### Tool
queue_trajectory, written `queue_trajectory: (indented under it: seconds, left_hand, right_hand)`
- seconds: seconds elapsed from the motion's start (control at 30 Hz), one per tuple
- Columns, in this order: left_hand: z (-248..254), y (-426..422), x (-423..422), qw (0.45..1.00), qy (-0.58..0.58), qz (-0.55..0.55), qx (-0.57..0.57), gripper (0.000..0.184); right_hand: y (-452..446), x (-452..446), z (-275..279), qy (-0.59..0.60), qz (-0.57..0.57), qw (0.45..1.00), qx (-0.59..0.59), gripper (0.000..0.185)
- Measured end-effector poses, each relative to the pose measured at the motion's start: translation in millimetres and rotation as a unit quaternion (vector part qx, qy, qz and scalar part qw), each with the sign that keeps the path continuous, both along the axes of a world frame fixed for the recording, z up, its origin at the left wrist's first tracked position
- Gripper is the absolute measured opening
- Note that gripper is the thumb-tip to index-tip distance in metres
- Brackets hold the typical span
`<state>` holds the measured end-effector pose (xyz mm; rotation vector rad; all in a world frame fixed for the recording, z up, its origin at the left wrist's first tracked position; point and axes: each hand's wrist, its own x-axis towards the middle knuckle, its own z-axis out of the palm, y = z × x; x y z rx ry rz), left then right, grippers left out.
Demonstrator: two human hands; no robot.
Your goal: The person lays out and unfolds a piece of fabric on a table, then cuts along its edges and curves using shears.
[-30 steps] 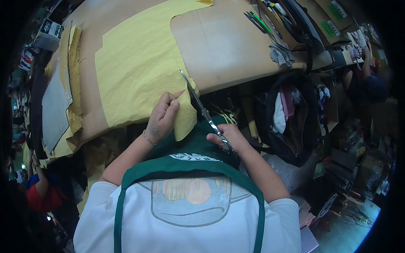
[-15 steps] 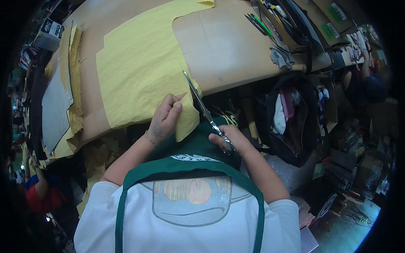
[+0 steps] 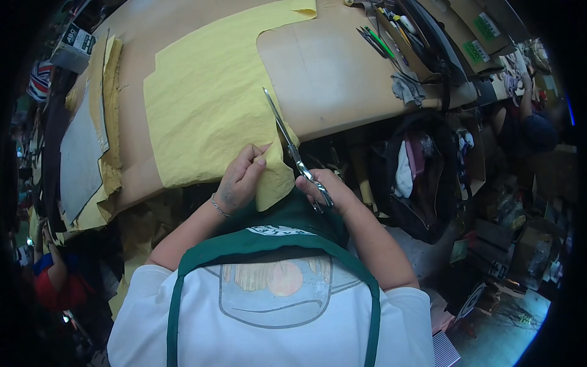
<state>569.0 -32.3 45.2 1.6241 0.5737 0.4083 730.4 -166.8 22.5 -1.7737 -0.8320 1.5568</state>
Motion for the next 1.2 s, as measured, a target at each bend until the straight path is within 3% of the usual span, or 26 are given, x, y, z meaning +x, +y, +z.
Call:
queue_trajectory:
  seconds: [0.53,0.73,0.93,1.2]
  left_hand:
    - [-3,1,-3,0.999,-0.02,-0.009,-0.027,0.013]
    - [-5,3,-4,0.999,-0.017,-0.007,-0.036,0.012]
    - [-2,3,-6,0.999,0.015,-0.039,-0.019,0.013]
    - [-1,-1,-14,0.997,0.003,-0.072,-0.034,0.015]
  right_hand:
    - [-7,-7,6,-0.066,-0.011,0.997,0.033,0.062]
    - [-6,-6,10,-0.085,0.008,0.996,-0.019,0.064]
    - [3,0,-1,0.001,0.014,1.0,-0.006,0.068]
    - [20,-4,-3,0.022,-0.025,0.999,0.007,0.071]
